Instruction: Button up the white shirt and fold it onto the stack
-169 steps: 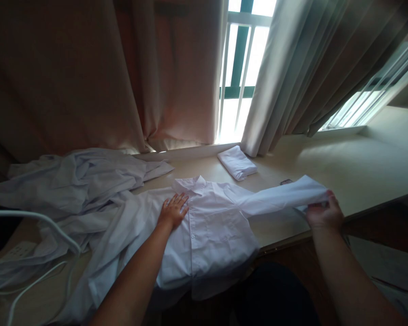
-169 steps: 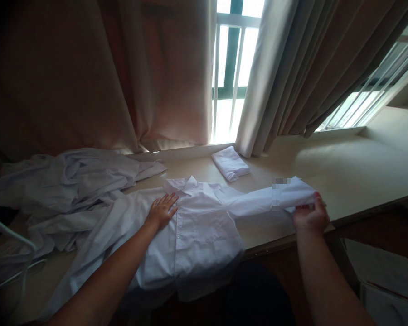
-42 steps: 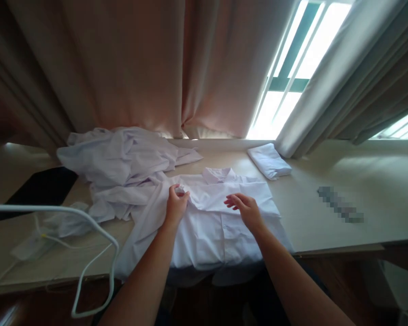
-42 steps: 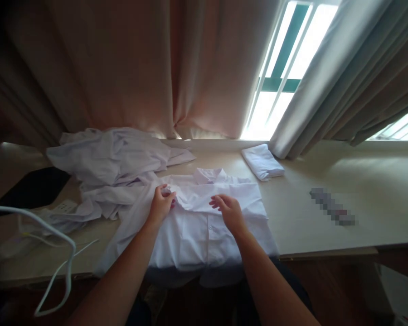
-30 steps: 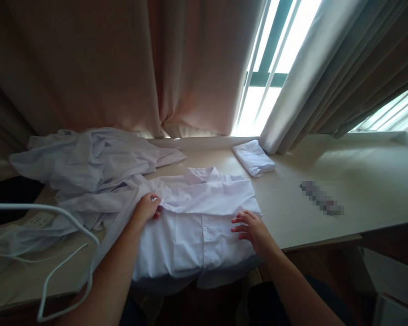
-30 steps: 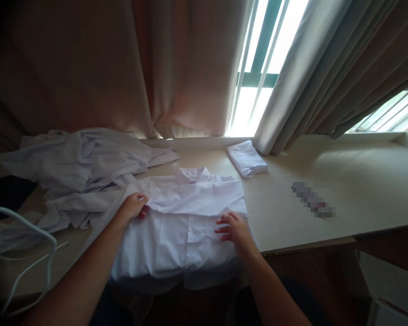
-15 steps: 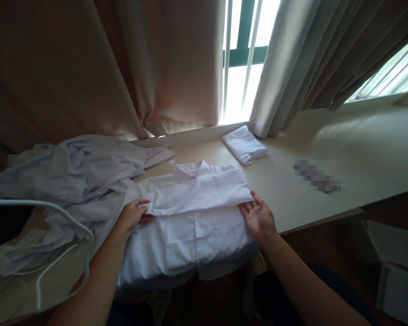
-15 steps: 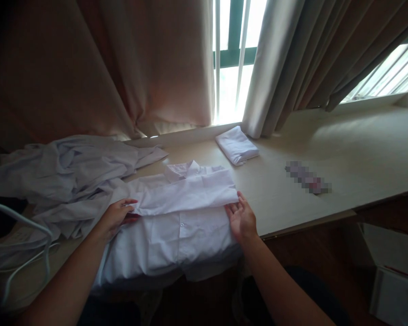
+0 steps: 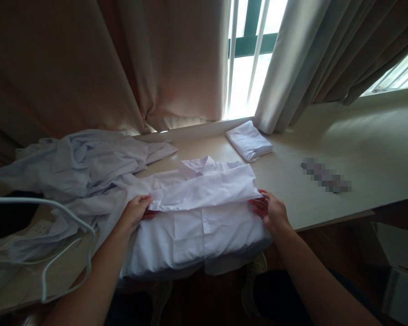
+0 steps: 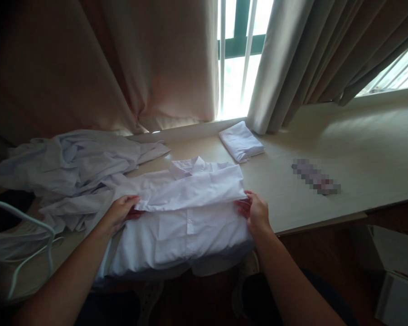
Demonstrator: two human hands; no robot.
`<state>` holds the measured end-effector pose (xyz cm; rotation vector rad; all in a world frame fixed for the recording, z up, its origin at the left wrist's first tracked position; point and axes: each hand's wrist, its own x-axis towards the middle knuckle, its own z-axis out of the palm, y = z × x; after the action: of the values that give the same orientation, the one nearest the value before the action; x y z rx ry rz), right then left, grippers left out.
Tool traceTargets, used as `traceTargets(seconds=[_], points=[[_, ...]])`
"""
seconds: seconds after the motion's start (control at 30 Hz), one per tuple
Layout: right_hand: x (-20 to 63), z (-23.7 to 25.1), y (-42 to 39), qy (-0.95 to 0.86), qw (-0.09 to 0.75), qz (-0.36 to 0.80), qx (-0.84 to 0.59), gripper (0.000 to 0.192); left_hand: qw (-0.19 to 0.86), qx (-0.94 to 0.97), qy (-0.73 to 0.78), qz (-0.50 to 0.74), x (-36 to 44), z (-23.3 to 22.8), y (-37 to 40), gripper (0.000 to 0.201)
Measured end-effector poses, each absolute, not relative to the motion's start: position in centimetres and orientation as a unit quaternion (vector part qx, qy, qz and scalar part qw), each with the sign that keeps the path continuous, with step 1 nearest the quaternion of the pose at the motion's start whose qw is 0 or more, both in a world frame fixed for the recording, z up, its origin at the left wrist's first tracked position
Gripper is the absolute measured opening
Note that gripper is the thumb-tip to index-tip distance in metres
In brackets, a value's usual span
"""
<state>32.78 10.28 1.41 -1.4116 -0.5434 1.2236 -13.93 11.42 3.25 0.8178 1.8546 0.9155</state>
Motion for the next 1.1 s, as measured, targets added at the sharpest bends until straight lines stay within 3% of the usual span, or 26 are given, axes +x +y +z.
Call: traceTargets(seconds=[0.17,0.27,0.43,0.57,0.67,0.8,0.93,1.1], points=[[34.2,3.2,11.2,-0.417,0.518,0.224,-0.713,0.027,0.416,0.352,0.770,0.333,-13.5,3.1,11.6,0.060],[34.4,4.1,12.7,-0.510,0.481,0.111,-0.705,0.027,0.404,0.386,0.772,0.304,-13.3,3.3,11.6,0.062],[32.7,2.9,15.2,-0.680,0.303,0.124,-0.656,0.034,0.395,0.399,0.771,0.299,-12.9,3.5,12.0,0.072],[32.0,0.8,16.2,-0.709,0.114,0.146,-0.680,0.043,0.375,0.409,0.769,0.317,-13.2,3.1,12.6,0.076],[32.9,-0.2,16.5,-0.706,0.036,0.153,-0.691,0.052,0.364,0.430,0.760,0.323,-13.9,2.4,12.8,0.074],[34.4,-0.6,17.0,-0.664,-0.005,0.156,-0.731,0.059,0.363,0.440,0.752,0.331,-14.4,1.4,12.8,0.074],[33.8,-0.5,17.6,-0.658,0.019,0.116,-0.743,0.063,0.387,0.428,0.739,0.349,-14.3,1.2,12.7,0.067],[31.3,-0.6,17.7,-0.719,0.008,0.106,-0.687,0.069,0.255,0.508,0.759,0.318,-14.2,1.8,12.8,0.066]])
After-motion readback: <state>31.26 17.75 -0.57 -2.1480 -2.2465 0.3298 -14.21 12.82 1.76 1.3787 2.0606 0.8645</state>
